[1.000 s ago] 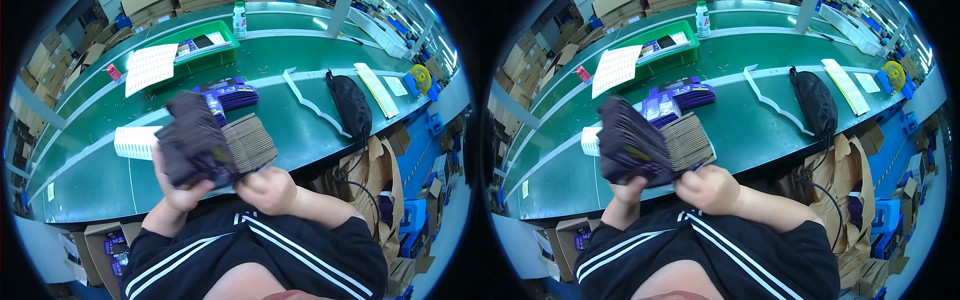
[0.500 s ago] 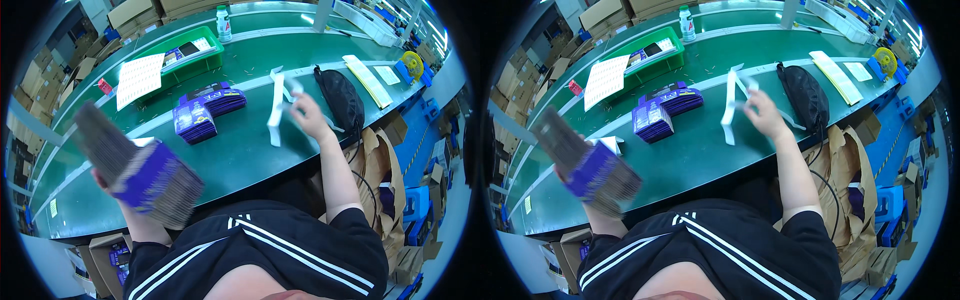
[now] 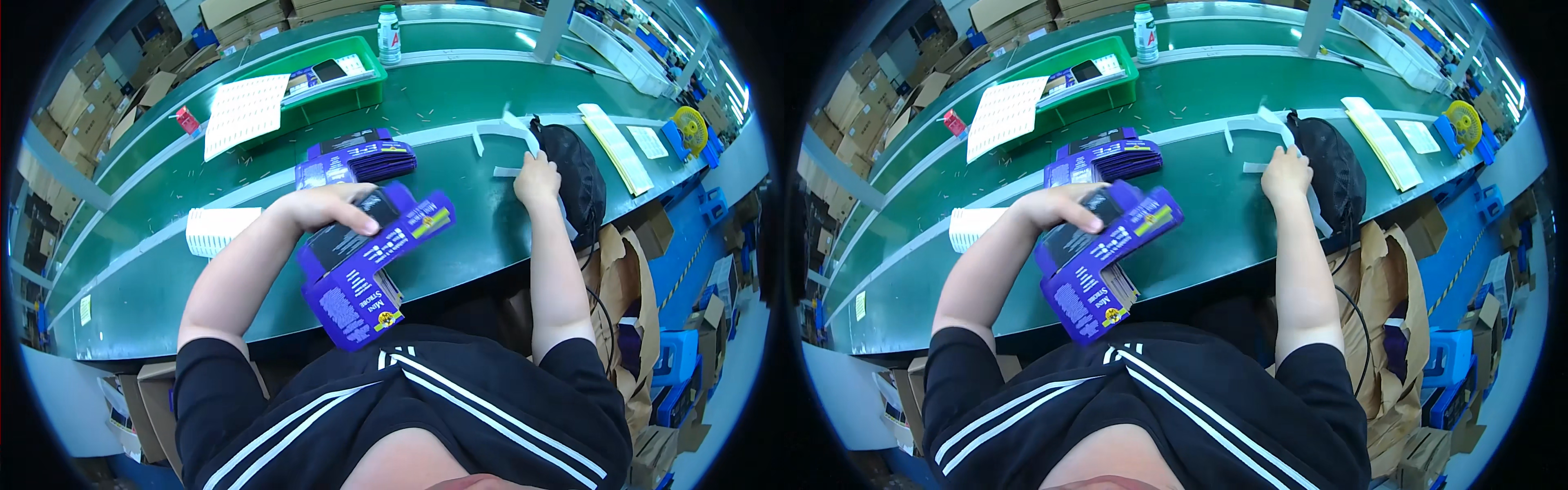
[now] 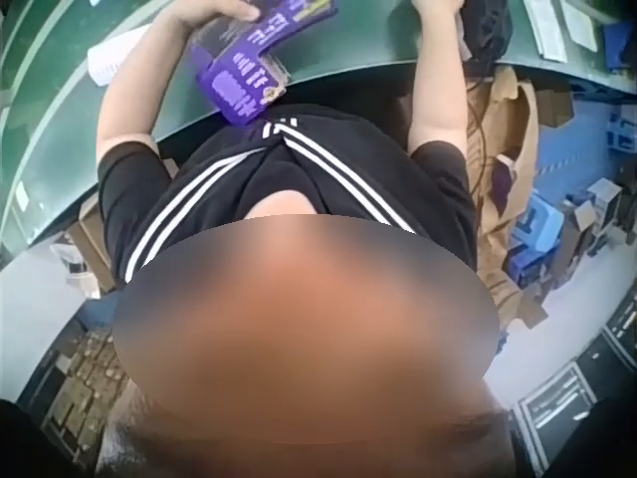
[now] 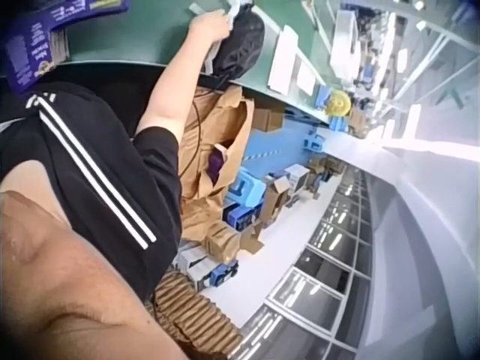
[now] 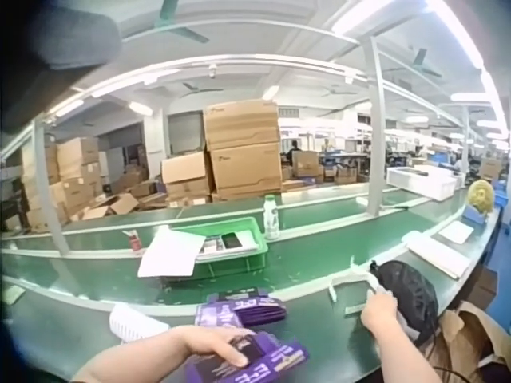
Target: Assemble small product boxes and pack them into a larger shipping container.
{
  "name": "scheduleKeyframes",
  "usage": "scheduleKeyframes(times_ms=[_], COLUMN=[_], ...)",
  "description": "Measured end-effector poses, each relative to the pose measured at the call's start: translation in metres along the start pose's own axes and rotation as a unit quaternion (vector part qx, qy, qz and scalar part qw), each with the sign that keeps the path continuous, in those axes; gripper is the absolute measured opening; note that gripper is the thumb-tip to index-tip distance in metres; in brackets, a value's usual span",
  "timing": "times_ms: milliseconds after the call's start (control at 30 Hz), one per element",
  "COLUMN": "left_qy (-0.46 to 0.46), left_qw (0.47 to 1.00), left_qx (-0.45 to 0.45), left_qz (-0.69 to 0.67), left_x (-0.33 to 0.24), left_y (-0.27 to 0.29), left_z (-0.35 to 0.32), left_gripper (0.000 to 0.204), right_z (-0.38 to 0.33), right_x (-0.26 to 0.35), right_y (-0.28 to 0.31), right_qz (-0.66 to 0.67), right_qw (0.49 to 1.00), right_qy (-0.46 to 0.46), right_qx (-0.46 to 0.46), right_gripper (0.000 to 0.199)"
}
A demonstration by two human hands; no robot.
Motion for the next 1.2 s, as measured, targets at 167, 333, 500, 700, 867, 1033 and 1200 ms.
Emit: scheduleKeyframes(times_ms=[167,333,500,700,867,1033,1200], left_qy=[0.1,0.156,0.137,0.097,0.053,0.037,0.049], left_qw=[0.99,0.984,0.983,0.951,0.919,0.889,0.897], left_qx=[0.093,0.084,0.012,-0.046,-0.061,-0.072,-0.078], left_qz=[0.03,-0.007,0.126,0.289,0.387,0.451,0.432], left_x=[0.04,0.058,0.032,0.009,0.001,-0.001,0.003], left_y=[0.011,0.016,0.011,0.006,0.007,0.009,0.01], left_z=[0.043,0.049,0.044,0.035,0.037,0.035,0.031], left_gripper=[0.058,0.052,0.052,0.052,0.06,0.063,0.064], right_z=[-0.095,-0.193,-0.205,-0.206,-0.206,-0.213,-0.22], right_x=[0.041,0.112,0.14,0.147,0.152,0.152,0.161], right_y=[0.114,0.143,0.109,0.105,0.104,0.116,0.112], right_qz=[0.318,0.351,0.251,0.235,0.225,0.223,0.196], right_qw=[0.86,0.769,0.828,0.851,0.861,0.853,0.849], right_qy=[0.19,0.449,0.41,0.38,0.375,0.384,0.383], right_qx=[-0.352,-0.291,-0.288,-0.277,-0.257,-0.274,-0.307], right_gripper=[0.042,0.042,0.047,0.05,0.053,0.056,0.057])
Point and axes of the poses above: each hand's wrist, its own z-axis towards the middle knuckle, its own y-axis out of the back of the hand, x = y × z, the point moved 9 cm from there along z, towards the middle knuckle, and after that the axes turned 10 degrees about -z, right-handed, at the moved point
